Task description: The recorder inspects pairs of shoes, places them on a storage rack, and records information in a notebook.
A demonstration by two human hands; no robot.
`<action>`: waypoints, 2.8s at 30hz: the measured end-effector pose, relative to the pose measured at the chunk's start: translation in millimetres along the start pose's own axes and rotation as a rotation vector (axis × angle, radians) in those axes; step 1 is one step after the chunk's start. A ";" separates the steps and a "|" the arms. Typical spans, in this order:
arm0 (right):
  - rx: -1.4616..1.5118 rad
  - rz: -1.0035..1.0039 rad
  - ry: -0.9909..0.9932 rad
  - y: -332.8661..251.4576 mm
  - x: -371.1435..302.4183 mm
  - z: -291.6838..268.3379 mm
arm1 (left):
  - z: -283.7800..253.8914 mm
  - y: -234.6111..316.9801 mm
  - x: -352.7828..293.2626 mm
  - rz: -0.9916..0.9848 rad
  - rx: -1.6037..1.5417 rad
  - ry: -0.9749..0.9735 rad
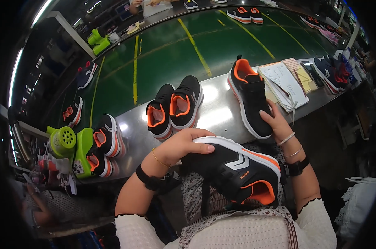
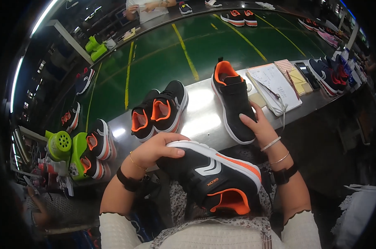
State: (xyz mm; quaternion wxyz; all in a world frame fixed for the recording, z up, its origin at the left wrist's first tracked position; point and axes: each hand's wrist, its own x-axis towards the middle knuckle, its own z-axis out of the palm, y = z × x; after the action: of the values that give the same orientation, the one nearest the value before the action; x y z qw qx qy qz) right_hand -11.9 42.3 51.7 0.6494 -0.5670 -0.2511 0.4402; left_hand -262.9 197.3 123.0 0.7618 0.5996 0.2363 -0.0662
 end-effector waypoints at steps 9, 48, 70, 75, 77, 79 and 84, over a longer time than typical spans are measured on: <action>-0.929 -0.618 -0.123 -13.5 -70.7 57.6 | -11.1 14.0 30.6 -0.073 0.470 -0.278; 0.283 0.462 -0.290 16.4 -115.1 38.1 | 57.4 16.3 67.3 0.066 1.127 -0.232; -0.077 0.324 -0.313 -14.4 -82.6 7.9 | 60.0 21.1 77.1 0.152 0.956 -0.277; -0.063 0.327 -0.332 -15.9 -80.3 5.2 | 62.1 24.2 76.9 0.169 0.974 -0.314; -0.095 0.311 -0.354 -16.2 -79.4 4.7 | 62.5 24.4 76.6 0.200 0.971 -0.310; -0.089 0.308 -0.362 -15.6 -78.5 3.0 | 63.4 25.4 76.4 0.203 0.970 -0.316; -0.057 0.320 -0.386 -19.3 -78.1 0.7 | 64.9 27.1 75.2 0.210 0.958 -0.321</action>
State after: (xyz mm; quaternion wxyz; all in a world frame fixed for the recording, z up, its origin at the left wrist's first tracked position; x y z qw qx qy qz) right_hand -44.9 -23.7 83.8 0.4952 -0.5230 -0.2898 0.6303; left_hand -168.1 157.1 124.9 0.4310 0.8839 -0.0018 -0.1815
